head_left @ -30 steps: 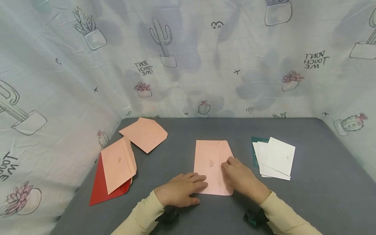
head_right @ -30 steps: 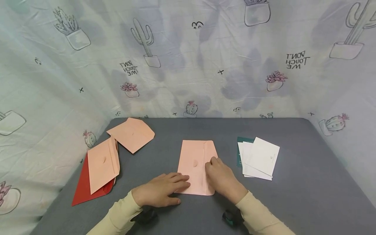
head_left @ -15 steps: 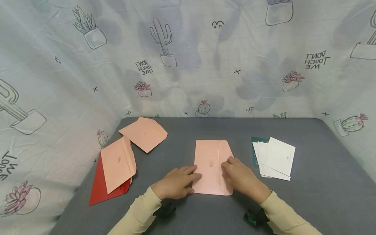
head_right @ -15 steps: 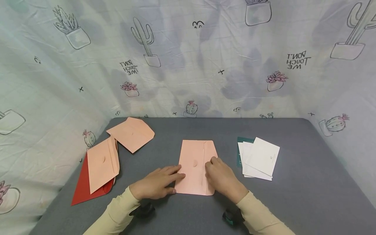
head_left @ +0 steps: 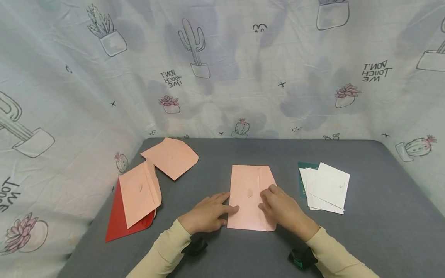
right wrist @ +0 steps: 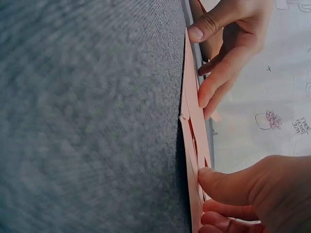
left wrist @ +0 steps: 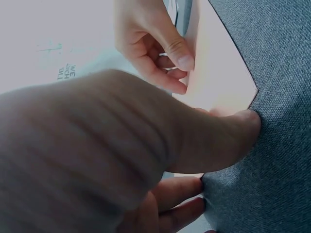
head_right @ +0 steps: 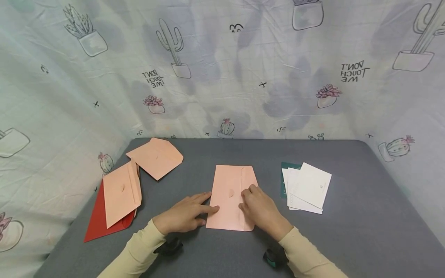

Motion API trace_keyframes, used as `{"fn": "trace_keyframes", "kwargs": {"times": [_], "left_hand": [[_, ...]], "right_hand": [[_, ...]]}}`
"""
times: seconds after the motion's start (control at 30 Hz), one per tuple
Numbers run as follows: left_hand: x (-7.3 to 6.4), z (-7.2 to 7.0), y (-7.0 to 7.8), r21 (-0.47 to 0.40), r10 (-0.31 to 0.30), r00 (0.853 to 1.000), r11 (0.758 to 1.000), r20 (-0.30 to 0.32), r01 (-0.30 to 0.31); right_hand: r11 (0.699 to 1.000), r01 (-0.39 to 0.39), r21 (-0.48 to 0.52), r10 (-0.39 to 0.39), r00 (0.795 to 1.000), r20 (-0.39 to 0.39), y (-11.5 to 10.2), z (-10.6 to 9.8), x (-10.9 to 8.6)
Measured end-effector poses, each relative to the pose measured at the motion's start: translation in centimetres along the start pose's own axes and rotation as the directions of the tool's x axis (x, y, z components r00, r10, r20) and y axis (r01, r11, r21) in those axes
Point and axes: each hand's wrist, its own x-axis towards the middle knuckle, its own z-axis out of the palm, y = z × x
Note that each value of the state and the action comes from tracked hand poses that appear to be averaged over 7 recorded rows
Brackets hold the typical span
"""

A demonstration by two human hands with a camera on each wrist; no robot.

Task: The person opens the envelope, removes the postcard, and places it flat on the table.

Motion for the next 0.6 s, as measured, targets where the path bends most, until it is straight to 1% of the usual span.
{"fn": "trace_keyframes", "kwargs": {"times": [0.1,0.2,0.27,0.33,0.4,0.47,0.53,0.6], "left_hand": [[0.0,0.0,0.0,0.007,-0.007,1.0,1.0,0.005,0.007],[0.0,-0.1,-0.1,0.01,-0.002,1.0,1.0,0.001,0.002],[-0.1,-0.1,-0.1,0.011,-0.001,1.0,1.0,0.001,0.001],[-0.1,-0.2,0.0,0.013,-0.002,1.0,1.0,-0.001,0.002],[-0.2,-0.2,0.1,0.015,-0.001,1.0,1.0,-0.002,0.001],[-0.2,-0.3,0.2,0.021,0.002,1.0,1.0,-0.004,-0.002],[-0.2,-0.3,0.4,0.035,0.007,1.0,0.999,-0.009,-0.007],[-0.2,-0.3,0.5,0.048,0.011,1.0,0.999,-0.013,-0.011]], "right_hand": [[1.0,0.002,0.03,-0.003,1.0,0.009,0.1,0.1,0.1],[0.997,0.024,0.067,-0.025,0.999,0.02,0.4,0.1,0.2],[0.993,0.043,0.108,-0.047,0.998,0.034,0.7,0.0,0.4],[0.986,0.046,0.163,-0.057,0.997,0.059,0.9,-0.1,0.5],[0.975,0.017,0.22,-0.04,0.995,0.097,1.0,-0.3,0.6],[0.964,-0.03,0.263,-0.005,0.991,0.132,1.1,-0.5,0.7],[0.954,-0.083,0.288,0.038,0.986,0.159,1.1,-0.6,0.7],[0.95,-0.11,0.292,0.061,0.983,0.171,1.1,-0.7,0.7]]}}
